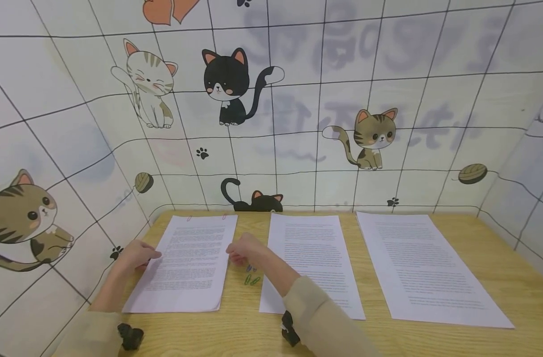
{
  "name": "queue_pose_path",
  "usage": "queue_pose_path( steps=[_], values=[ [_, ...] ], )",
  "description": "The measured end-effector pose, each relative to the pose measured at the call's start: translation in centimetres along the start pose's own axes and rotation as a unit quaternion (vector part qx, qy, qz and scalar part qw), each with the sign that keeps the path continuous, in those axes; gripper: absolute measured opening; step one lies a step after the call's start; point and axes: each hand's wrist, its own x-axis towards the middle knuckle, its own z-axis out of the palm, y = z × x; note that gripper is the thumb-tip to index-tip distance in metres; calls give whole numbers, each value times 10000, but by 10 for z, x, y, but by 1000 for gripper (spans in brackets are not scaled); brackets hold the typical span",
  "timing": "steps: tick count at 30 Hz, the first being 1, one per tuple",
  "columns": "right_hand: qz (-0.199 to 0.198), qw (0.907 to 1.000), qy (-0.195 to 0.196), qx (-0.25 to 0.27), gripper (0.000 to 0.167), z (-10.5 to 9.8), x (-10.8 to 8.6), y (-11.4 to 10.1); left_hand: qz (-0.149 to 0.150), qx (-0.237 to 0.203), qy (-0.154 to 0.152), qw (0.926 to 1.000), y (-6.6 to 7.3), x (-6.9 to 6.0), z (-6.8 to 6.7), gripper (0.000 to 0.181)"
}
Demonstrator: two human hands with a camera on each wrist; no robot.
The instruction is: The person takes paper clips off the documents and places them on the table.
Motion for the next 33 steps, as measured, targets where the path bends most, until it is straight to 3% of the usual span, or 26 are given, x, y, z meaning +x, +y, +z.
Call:
queue_pose_path(
  steps=[3,10,18,25,28,33],
  values=[
    [146,9998,56,94,10,1,1,-1,-82,-69,9,9999,-2,0,0,41],
    [71,9993,63,-367,10,1,1,-1,-108,-35,86,9999,-5,-1,-2,43],
    [28,9999,-70,95,8,6,2,0,-70,-212,118,9997,-3,-5,-4,40],
    [-37,9999,39,109,7,12,-4,3,72,-186,-24,9998,-3,-6,-2,43],
    [-222,9997,-27,72,10,12,-6,3,138,-143,-132,9997,-1,-9,-4,45],
    [-812,9957,-43,-434,14,8,-8,5,323,-219,-232,9990,3,-16,-10,47]
  ],
)
